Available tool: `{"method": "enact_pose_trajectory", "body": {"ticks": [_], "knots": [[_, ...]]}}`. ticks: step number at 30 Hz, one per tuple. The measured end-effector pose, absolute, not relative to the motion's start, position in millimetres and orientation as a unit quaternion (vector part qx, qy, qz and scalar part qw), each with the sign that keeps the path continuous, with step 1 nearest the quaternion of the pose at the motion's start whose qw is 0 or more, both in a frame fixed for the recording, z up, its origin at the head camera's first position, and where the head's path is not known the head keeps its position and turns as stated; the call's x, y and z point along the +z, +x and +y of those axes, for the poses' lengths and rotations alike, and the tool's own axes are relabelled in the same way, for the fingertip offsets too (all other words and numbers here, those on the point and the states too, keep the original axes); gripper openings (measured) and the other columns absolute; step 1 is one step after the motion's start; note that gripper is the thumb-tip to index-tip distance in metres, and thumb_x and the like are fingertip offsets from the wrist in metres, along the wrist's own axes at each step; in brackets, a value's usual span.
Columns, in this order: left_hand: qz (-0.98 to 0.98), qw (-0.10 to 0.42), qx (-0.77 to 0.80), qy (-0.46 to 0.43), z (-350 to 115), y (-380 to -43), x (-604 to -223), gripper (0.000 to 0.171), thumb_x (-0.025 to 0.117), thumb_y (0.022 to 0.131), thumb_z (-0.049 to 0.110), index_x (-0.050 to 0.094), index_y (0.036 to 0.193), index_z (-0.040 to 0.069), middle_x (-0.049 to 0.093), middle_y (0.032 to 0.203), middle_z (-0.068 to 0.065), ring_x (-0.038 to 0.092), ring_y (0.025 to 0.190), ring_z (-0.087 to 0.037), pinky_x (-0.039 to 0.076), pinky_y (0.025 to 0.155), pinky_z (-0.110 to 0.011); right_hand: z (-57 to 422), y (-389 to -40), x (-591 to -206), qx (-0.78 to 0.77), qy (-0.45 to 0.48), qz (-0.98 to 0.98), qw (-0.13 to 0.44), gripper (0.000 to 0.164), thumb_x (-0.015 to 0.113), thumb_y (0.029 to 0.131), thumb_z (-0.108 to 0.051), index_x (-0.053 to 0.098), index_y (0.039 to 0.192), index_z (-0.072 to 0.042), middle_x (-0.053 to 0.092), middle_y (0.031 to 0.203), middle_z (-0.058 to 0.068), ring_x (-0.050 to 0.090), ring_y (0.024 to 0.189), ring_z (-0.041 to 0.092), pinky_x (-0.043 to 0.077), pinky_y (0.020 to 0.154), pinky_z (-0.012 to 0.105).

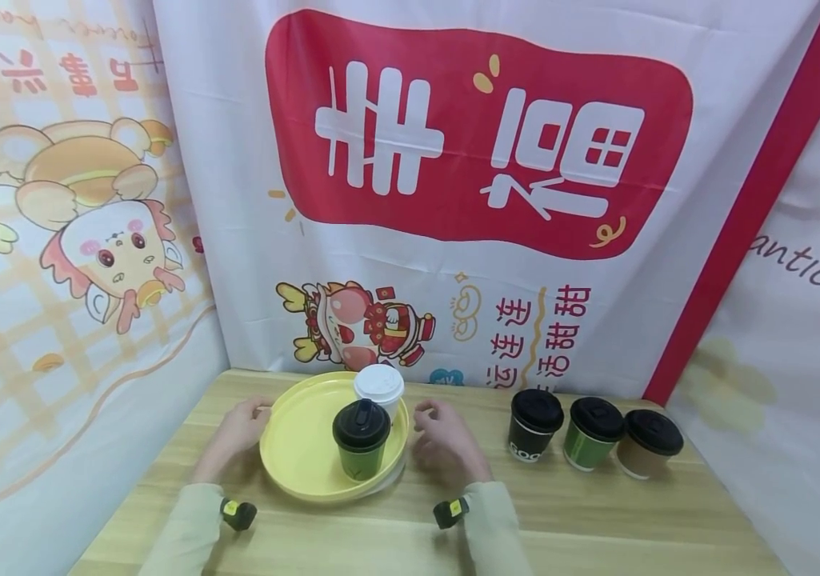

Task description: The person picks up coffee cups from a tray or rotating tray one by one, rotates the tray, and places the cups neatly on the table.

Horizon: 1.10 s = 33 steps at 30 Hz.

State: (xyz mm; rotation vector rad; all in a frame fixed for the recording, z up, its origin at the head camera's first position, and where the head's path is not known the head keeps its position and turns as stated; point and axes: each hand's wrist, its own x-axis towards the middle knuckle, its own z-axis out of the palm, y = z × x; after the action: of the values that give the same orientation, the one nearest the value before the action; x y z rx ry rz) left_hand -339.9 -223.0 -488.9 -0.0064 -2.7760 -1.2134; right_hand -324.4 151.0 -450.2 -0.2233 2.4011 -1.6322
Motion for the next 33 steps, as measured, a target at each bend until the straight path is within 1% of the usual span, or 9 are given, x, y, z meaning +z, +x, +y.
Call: {"method": "enact_pose_trajectory", "body": {"ticks": [4, 5, 7, 13, 20, 24, 28, 30, 33], "knots": [[-0.915, 0.050, -0.400, 0.002, -222, -339, -489, 0.033, 0.043, 0.095, 0.017, 0.055, 0.125, 0.007, 0.063, 0.111, -0.019, 0.059, 0.072, -0.016, 0.046, 0.054, -0.028, 153, -320, -437, -0.542, -0.078, 0.834, 0.067, 0.029, 0.048, 0.094, -0.018, 0.052, 0.117, 0.001, 0.063, 0.091, 0.017, 0.063, 0.077, 0.038, 0.055, 0.060, 0.042], [-0.915, 0.049, -0.400, 0.003, -222, -339, -489, 0.033, 0.043, 0.095, 0.017, 0.054, 0.125, 0.007, 0.063, 0.112, -0.019, 0.060, 0.072, -0.016, 0.046, 0.054, -0.028, 154, -322, -437, -0.535, -0.080, 0.839, 0.054, 0.028, 0.049, 0.094, -0.019, 0.053, 0.116, -0.001, 0.063, 0.089, 0.014, 0.063, 0.074, 0.034, 0.055, 0.059, 0.040], [-0.916, 0.048, -0.398, 0.004, -223, -340, -489, 0.034, 0.043, 0.096, 0.018, 0.054, 0.126, 0.008, 0.063, 0.112, -0.019, 0.060, 0.073, -0.017, 0.046, 0.055, -0.028, 156, -327, -439, -0.525, -0.083, 0.847, 0.031, 0.027, 0.051, 0.093, -0.021, 0.055, 0.114, -0.004, 0.063, 0.088, 0.012, 0.063, 0.071, 0.028, 0.055, 0.056, 0.037], [-0.919, 0.052, -0.390, -0.001, -224, -341, -488, 0.034, 0.042, 0.096, 0.019, 0.055, 0.126, 0.009, 0.064, 0.110, -0.018, 0.060, 0.077, -0.019, 0.046, 0.056, -0.028, 151, -309, -414, -0.490, -0.105, 0.865, -0.009, 0.025, 0.055, 0.092, -0.025, 0.058, 0.112, -0.010, 0.063, 0.092, 0.009, 0.062, 0.076, 0.024, 0.055, 0.060, 0.036], [-0.919, 0.047, -0.390, 0.004, -225, -341, -487, 0.034, 0.042, 0.096, 0.019, 0.054, 0.127, 0.010, 0.063, 0.112, -0.018, 0.060, 0.075, -0.017, 0.045, 0.055, -0.028, 135, -290, -391, -0.413, -0.143, 0.899, -0.034, 0.029, 0.054, 0.092, -0.036, 0.059, 0.114, -0.017, 0.064, 0.101, 0.001, 0.059, 0.084, 0.013, 0.052, 0.067, 0.029], [-0.918, 0.051, -0.392, 0.000, -225, -341, -486, 0.034, 0.042, 0.096, 0.018, 0.054, 0.126, 0.009, 0.063, 0.112, -0.019, 0.060, 0.076, -0.017, 0.046, 0.054, -0.028, 125, -286, -387, -0.383, -0.178, 0.905, -0.055, 0.032, 0.053, 0.093, -0.035, 0.059, 0.116, -0.014, 0.064, 0.103, 0.000, 0.059, 0.091, 0.014, 0.050, 0.076, 0.031], [-0.919, 0.051, -0.391, -0.001, -226, -341, -485, 0.034, 0.042, 0.096, 0.019, 0.055, 0.125, 0.009, 0.064, 0.111, -0.018, 0.060, 0.076, -0.018, 0.046, 0.055, -0.028, 113, -282, -390, -0.376, -0.216, 0.899, -0.068, 0.033, 0.053, 0.093, -0.029, 0.057, 0.118, -0.009, 0.061, 0.112, 0.004, 0.057, 0.101, 0.020, 0.050, 0.081, 0.036], [-0.920, 0.053, -0.388, -0.005, -226, -341, -485, 0.033, 0.042, 0.095, 0.018, 0.056, 0.124, 0.009, 0.064, 0.110, -0.018, 0.060, 0.077, -0.018, 0.046, 0.056, -0.028, 107, -281, -394, -0.363, -0.227, 0.900, -0.080, 0.035, 0.054, 0.093, -0.031, 0.056, 0.120, -0.010, 0.058, 0.118, 0.005, 0.055, 0.107, 0.022, 0.049, 0.084, 0.038], [-0.920, 0.053, -0.388, -0.007, -226, -339, -486, 0.032, 0.043, 0.095, 0.017, 0.056, 0.123, 0.008, 0.064, 0.110, -0.018, 0.060, 0.078, -0.018, 0.046, 0.057, -0.027, 98, -278, -398, -0.339, -0.237, 0.905, -0.100, 0.040, 0.054, 0.092, -0.036, 0.055, 0.123, -0.011, 0.054, 0.124, 0.005, 0.049, 0.116, 0.024, 0.044, 0.093, 0.044]]}}
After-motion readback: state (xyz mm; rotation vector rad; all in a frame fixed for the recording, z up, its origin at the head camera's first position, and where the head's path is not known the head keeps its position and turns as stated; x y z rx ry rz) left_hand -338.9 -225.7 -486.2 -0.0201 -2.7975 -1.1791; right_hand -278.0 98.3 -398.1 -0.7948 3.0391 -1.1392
